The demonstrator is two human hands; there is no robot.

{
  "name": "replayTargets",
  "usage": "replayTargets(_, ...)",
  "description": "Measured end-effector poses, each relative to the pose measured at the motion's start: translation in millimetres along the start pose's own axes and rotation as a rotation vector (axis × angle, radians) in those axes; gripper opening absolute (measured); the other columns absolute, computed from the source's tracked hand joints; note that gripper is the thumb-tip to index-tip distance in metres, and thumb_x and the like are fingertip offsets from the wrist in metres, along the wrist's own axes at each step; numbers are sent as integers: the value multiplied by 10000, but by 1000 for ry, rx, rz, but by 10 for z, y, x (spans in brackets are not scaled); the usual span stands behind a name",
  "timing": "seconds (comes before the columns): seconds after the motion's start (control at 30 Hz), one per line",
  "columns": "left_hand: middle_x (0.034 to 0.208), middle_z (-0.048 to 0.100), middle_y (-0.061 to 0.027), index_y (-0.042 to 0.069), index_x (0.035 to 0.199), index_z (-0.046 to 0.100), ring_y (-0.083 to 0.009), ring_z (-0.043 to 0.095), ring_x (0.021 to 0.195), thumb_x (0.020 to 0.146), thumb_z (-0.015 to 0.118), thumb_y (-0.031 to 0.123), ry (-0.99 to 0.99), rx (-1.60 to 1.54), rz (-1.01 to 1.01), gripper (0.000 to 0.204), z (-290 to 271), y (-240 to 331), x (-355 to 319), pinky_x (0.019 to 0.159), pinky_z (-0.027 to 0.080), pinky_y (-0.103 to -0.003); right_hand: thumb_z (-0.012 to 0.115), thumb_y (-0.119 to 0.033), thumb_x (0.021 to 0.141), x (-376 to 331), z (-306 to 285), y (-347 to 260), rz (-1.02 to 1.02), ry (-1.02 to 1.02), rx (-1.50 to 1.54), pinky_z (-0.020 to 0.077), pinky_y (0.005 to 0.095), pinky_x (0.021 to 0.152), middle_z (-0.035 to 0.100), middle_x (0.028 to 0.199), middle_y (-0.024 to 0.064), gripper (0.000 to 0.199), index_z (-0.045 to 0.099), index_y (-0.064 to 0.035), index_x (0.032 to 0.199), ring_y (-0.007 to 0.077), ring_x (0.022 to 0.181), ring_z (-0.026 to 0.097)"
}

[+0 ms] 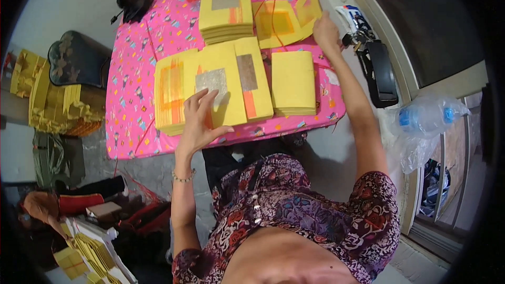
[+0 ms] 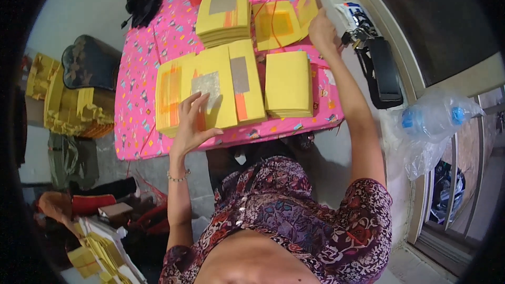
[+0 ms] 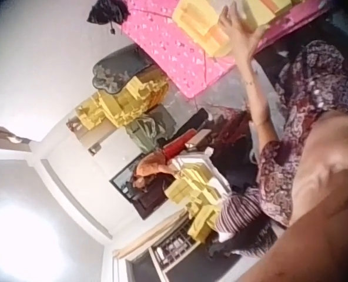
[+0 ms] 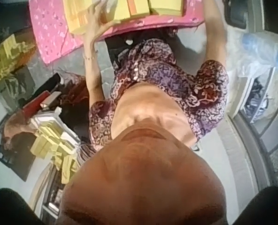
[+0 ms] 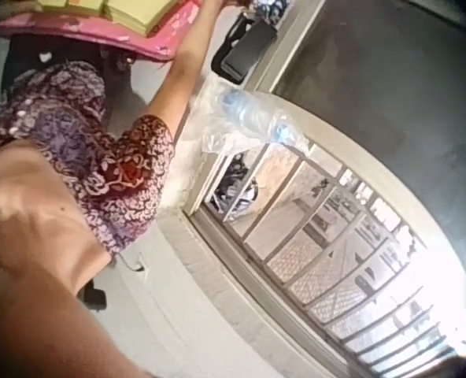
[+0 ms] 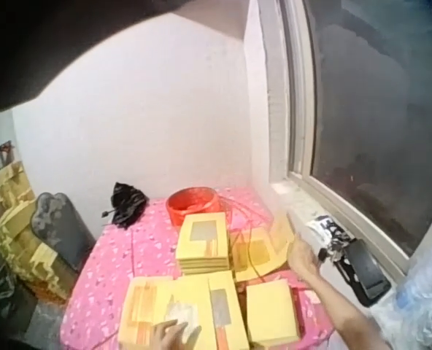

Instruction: Organizing and sorting stacks of yellow joss paper on a table.

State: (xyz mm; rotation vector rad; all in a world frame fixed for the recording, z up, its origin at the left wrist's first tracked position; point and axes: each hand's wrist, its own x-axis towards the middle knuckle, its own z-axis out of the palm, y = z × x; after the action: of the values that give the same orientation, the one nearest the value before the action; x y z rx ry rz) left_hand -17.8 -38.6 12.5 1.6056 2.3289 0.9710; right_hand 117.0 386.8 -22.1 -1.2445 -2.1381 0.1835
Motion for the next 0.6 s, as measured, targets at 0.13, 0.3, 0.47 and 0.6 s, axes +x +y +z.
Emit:
replayTargets(0.13,1339,368,-184,127,1348,415,-383,349,1211,565,862,305,-55,141,55,919,17,-72,-75,1004,358,-475,449,-184,886,69,-441,-265,-65,6,-115,473,571,722,634,846,282,236,445,-18,1053,487,805,616)
replayTargets(0.3,1319,385,-165,139,1325,427,-376,377,1186,545,839,126,-48,260,32,882,-40,-141,-161,996,374,-459,467,-207,894,-36,-887,-472,-195,147,-127,492,534,637,648,819,242,231,487,-20,1027,437,712,642)
replayTargets(0.47,1270,434,-147,125,1290,458,-356,421,1153,612,773,50,-41,251,70,751,1,-233,-192,995,379,-434,531,-210,897,-384,-1215,-671,-185,63,533,503,407,531,650,760,162,223,523,-20,1012,300,606,652)
replayTargets(0.6,1227,475,-141,113,1282,489,-336,450,1151,677,704,-1,-33,87,59,652,-30,-305,-168,988,383,-414,574,-200,898,-832,-1083,-687,53,-191,874,460,259,466,619,739,70,203,540,-25,995,139,526,590)
